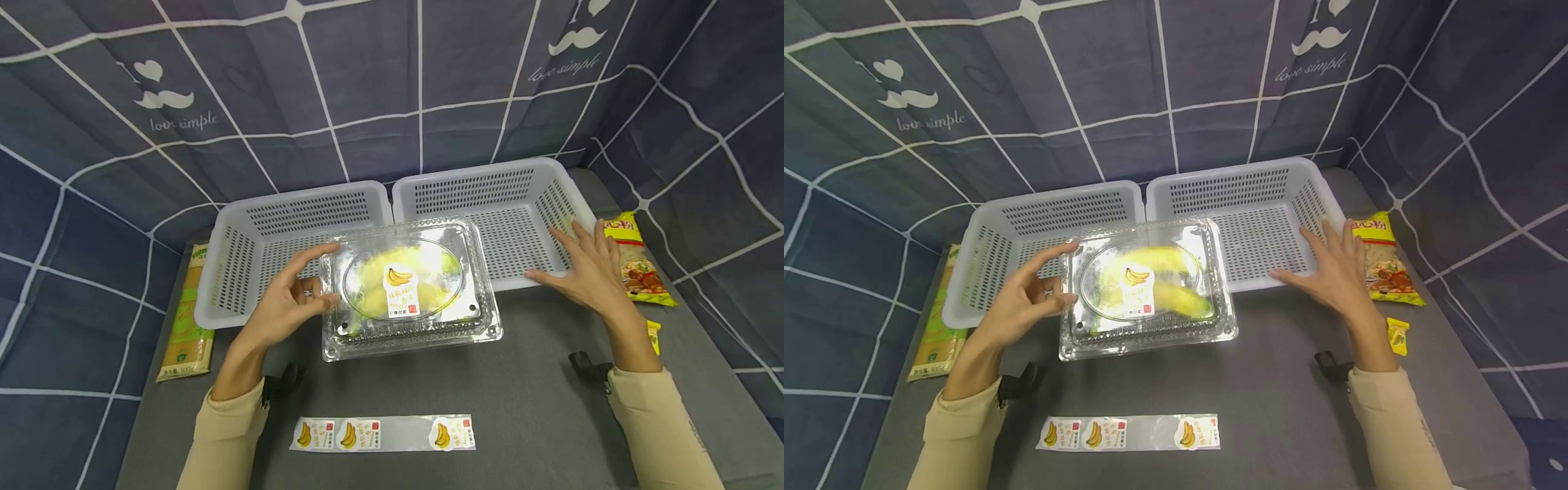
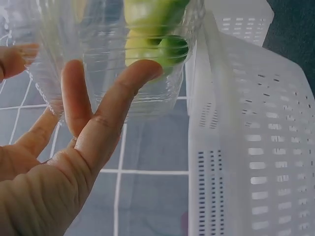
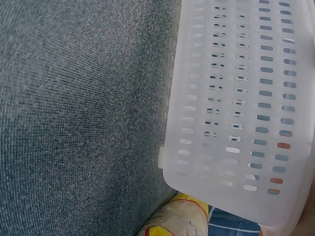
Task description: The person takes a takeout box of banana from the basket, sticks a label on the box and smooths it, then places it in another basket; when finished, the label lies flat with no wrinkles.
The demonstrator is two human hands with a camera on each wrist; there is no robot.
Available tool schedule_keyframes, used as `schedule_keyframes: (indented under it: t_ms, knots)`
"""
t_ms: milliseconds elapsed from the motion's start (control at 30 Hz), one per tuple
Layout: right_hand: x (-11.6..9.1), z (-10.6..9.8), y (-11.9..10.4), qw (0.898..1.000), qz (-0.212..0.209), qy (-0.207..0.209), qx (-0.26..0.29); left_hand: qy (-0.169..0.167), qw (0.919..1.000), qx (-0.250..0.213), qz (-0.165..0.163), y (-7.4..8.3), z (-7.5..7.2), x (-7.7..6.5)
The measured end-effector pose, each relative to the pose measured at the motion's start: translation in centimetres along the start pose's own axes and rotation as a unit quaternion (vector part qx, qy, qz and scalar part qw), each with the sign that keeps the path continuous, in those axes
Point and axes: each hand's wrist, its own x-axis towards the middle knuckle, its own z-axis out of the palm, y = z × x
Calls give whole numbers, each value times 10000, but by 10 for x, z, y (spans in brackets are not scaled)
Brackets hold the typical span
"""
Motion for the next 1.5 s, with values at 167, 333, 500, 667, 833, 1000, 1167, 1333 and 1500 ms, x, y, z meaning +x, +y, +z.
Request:
schedule_keyframes:
  t_ms: [167, 333, 500, 667, 833, 1000, 1167, 1333, 1500]
  knots:
    - [1, -4, 0, 9999, 87, -105, -4, 141, 9994, 245, -210, 0, -10, 21]
    - [3, -6, -1, 9998, 83, -134, -73, 303, 9982, 347, -371, -3, -21, 42]
    - [4, -7, -1, 9999, 63, -127, -93, 350, 9968, 408, -596, -4, -22, 66]
    - [2, -4, 1, 9999, 38, -23, -118, 267, 9963, 509, -645, -1, -19, 101]
    - [0, 3, 0, 10000, 0, 3, -67, 46, 9956, 514, -784, -1, -15, 132]
    - [-1, 1, -3, 10000, 19, -32, -45, -116, 9930, 617, -997, -5, -3, 155]
    - [-1, -2, -3, 10000, 9, -42, -79, -95, 9919, 413, -1197, -15, 16, 172]
    - [1, -3, -2, 9999, 84, -85, -99, -151, 9920, 477, -1162, -28, 36, 185]
    - [0, -1, -2, 9999, 110, -66, -86, -387, 9852, 1234, -1126, -40, 56, 191]
